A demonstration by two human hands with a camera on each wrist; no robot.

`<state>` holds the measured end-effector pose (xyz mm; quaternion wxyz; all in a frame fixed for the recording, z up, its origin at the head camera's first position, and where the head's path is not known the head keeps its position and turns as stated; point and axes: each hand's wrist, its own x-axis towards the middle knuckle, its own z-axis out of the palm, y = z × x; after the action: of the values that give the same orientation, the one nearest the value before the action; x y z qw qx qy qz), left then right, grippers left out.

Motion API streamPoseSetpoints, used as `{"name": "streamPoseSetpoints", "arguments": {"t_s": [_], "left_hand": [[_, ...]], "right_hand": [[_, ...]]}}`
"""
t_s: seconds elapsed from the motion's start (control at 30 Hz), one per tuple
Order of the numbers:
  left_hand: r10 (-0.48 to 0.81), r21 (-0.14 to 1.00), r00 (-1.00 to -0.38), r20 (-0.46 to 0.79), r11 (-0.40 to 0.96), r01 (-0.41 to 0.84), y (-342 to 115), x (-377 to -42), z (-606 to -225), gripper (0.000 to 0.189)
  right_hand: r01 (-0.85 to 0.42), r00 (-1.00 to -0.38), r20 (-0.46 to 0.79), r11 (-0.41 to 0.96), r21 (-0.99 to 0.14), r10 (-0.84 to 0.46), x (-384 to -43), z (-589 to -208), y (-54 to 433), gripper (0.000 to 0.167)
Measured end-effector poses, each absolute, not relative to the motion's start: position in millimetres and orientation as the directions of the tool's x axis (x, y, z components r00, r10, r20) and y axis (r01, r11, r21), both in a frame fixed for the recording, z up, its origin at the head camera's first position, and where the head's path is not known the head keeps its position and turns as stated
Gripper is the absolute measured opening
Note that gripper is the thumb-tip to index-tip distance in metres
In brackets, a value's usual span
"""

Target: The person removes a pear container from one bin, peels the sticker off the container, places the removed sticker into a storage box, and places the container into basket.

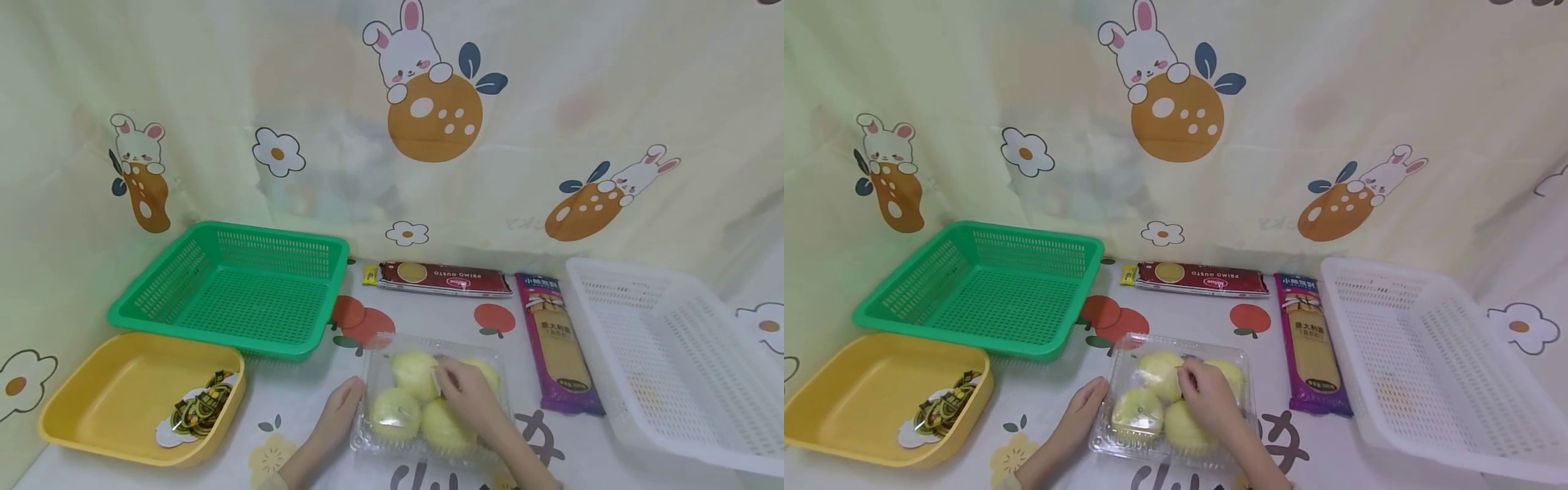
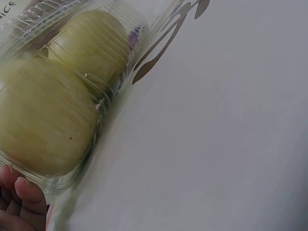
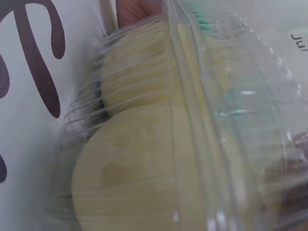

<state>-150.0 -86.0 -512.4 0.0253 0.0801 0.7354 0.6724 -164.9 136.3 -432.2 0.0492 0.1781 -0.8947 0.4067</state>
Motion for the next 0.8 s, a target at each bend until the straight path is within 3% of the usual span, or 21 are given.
{"name": "streamPoseSetpoints", "arguments": {"t_s": [0.6, 0.8], "left_hand": [[0.158, 0.996, -0.987, 0.037, 0.072, 0.048, -84, -142, -487, 0.028], [0.177, 0.997, -0.984, 0.024, 0.063, 0.036, -87, -146, -496, 0.027]], "right_hand": [[-0.347, -0.937, 0.252, 0.562, -0.751, -0.242, -164, -436, 140, 0.031], [-0.329, -0.943, 0.240, 0.549, -0.768, -0.230, -165, -437, 142, 0.030]]}}
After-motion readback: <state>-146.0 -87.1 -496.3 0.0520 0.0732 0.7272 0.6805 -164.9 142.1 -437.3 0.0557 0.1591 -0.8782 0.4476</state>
